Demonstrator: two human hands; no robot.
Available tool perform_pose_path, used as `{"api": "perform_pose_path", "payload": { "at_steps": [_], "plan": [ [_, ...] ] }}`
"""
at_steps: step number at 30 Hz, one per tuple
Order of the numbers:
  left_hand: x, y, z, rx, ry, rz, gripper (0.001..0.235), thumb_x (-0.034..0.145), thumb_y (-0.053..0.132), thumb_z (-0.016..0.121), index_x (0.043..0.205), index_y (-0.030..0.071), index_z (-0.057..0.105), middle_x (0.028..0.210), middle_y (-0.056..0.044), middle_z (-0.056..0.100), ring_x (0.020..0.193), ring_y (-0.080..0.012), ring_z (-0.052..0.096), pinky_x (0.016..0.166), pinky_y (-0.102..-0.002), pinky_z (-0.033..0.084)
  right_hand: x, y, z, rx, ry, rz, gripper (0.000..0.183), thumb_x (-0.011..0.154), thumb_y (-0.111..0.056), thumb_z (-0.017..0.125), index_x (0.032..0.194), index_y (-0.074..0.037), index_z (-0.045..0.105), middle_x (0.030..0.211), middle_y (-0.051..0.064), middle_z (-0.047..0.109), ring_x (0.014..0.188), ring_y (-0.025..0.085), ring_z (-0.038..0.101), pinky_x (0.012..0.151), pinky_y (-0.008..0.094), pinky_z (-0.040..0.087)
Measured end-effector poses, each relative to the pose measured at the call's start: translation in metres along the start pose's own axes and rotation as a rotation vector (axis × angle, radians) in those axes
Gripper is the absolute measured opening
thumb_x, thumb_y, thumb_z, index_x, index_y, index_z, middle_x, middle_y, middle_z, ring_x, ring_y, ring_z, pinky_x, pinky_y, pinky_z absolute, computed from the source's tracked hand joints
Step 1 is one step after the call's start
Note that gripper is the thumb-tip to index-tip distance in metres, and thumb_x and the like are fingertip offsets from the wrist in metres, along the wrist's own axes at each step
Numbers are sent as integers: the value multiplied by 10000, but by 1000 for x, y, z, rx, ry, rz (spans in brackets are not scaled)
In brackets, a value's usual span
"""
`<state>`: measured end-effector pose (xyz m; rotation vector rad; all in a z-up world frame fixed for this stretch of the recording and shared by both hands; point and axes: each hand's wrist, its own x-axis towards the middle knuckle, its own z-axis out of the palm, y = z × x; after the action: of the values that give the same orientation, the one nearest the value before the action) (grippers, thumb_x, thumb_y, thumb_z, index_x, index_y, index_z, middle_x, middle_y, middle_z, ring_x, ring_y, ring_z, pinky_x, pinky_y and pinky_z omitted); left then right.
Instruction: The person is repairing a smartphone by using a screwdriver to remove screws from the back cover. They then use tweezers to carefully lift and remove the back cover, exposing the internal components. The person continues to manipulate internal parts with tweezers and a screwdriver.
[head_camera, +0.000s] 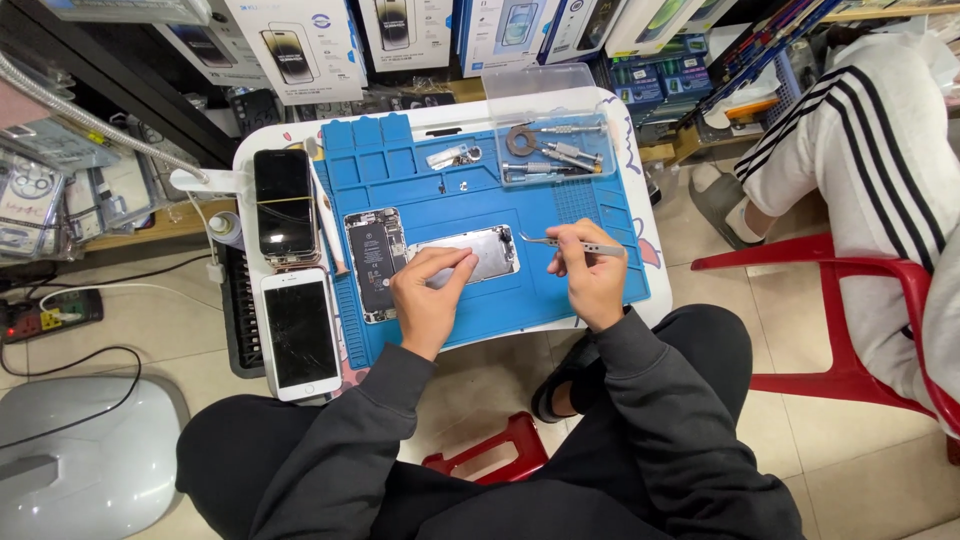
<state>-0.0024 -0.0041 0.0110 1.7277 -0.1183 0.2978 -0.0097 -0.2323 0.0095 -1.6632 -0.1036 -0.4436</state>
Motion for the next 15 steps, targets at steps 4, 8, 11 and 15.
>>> {"api": "perform_pose_path", "payload": {
  "at_steps": [4,8,11,15],
  "plan": [
    [-1,-2,1,-1,5,36,105,905,105,870,989,168,860,908,-60,813,832,-269,777,787,-392,573,-2,2,0,0,-11,24,275,1113,-151,570,1139,53,751,770,169,719,627,229,751,522,290,609],
    [-2,-6,-1,-3,7,37,121,906,96,869,1012,155,862,918,-60,808,826,-262,762,790,-389,572,-2,-8,5,-8,-53,110,179,1005,-86,743,1132,39,754,850,179,773,707,225,773,571,285,620],
    [-1,2,-1,72,-41,137,99,909,99,859,988,158,863,911,-49,809,827,-278,757,780,-383,573,-5,-6,3,-39,-88,90,146,929,-38,819,1058,23,787,814,172,782,705,225,780,592,294,629],
    [-3,6,-1,149,-57,208,116,910,105,865,1000,177,859,921,-19,806,846,-227,742,820,-365,561,-8,-6,4,-20,-60,-41,124,1009,-58,735,1039,63,730,752,206,762,644,267,776,535,323,626]
  ]
}}
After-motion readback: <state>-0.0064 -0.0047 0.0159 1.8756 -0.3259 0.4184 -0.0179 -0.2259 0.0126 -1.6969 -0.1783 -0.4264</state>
